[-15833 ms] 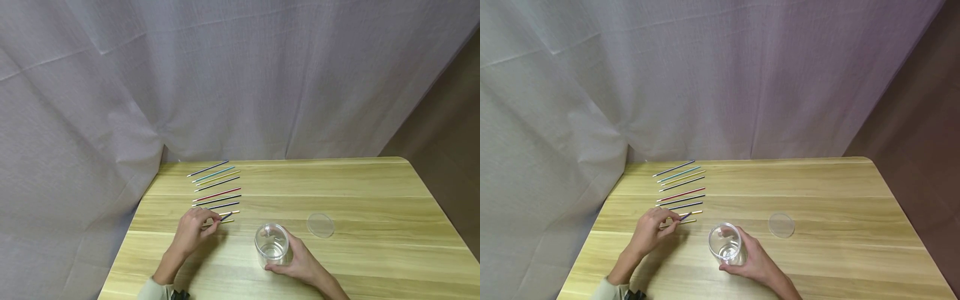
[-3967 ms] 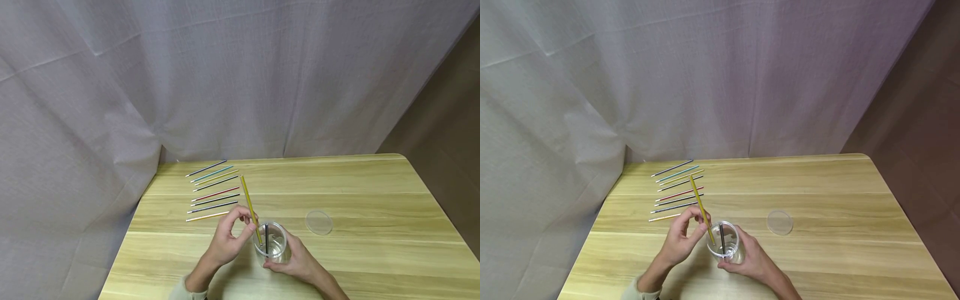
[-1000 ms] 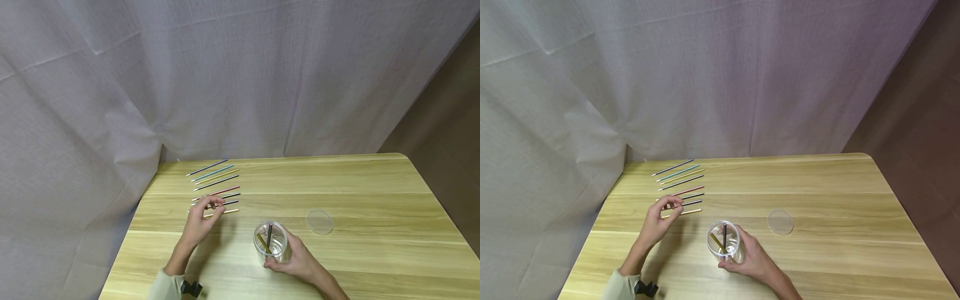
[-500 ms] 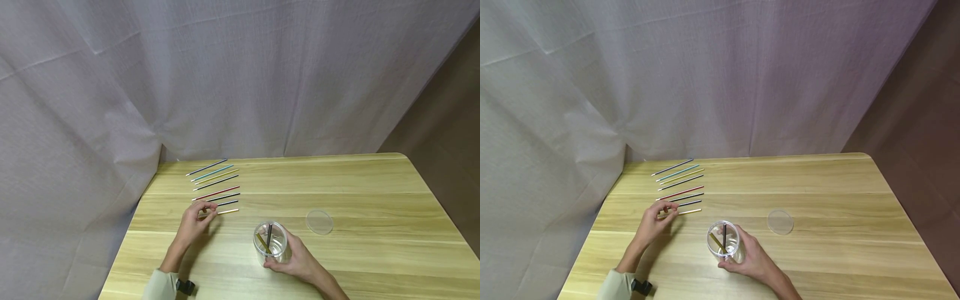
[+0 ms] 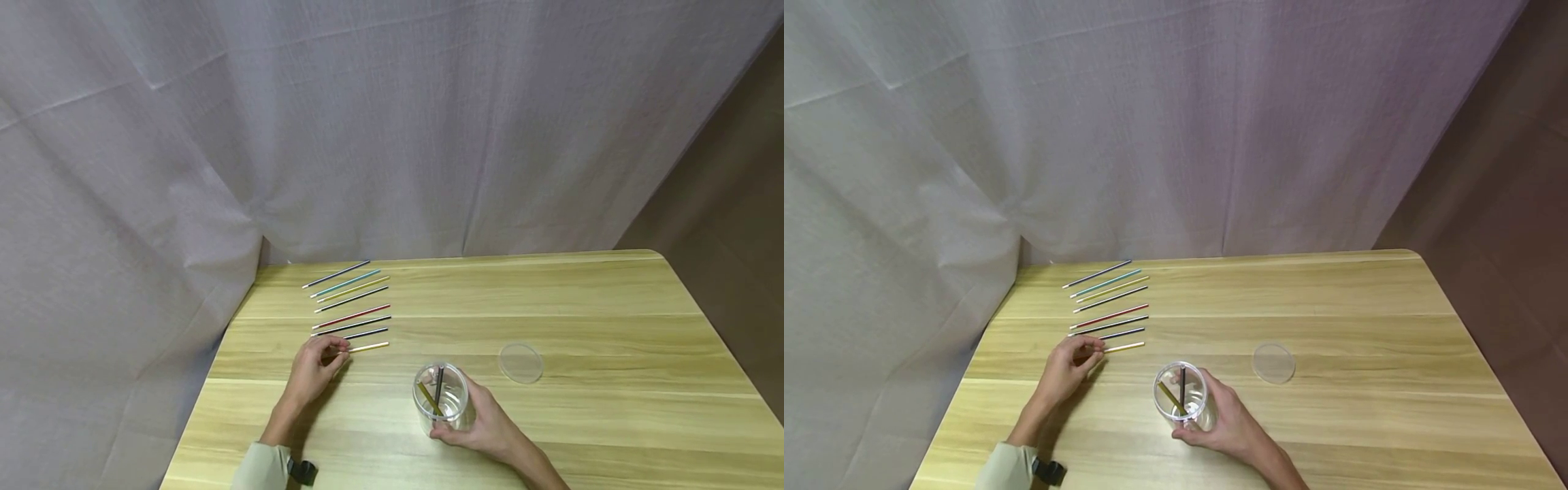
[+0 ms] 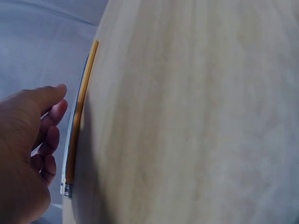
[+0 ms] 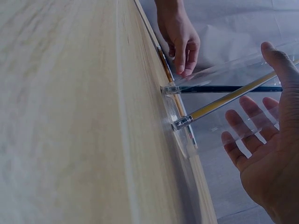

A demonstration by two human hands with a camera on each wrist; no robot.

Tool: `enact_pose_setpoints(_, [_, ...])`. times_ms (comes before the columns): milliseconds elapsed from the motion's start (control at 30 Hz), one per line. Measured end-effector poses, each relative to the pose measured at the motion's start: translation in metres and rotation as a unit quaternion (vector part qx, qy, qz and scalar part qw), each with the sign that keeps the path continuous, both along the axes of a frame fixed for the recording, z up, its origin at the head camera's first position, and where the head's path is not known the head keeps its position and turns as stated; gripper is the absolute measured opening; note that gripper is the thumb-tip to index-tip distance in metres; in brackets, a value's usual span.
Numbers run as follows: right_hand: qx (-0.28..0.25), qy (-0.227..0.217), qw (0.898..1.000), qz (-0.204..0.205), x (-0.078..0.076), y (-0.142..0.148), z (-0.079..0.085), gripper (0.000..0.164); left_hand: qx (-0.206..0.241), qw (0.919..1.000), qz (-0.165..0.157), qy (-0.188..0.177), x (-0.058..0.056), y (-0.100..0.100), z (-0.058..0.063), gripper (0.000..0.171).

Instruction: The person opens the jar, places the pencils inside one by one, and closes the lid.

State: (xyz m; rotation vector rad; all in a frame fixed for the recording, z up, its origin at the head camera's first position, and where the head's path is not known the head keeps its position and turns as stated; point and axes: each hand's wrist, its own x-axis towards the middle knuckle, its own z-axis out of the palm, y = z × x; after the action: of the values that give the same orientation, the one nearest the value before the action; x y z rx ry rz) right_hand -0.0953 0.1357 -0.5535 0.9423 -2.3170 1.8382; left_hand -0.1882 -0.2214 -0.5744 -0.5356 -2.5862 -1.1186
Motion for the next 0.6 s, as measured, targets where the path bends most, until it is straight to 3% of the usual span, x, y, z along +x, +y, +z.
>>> enact_pose_setpoints(600, [0.007, -0.007, 1.000, -0.007, 0.0004, 0.0032, -0.0024, 0.084, -0.044, 0.9986, 0.026, -0.014, -0.0038, -0.0029, -0.0068, 0.023])
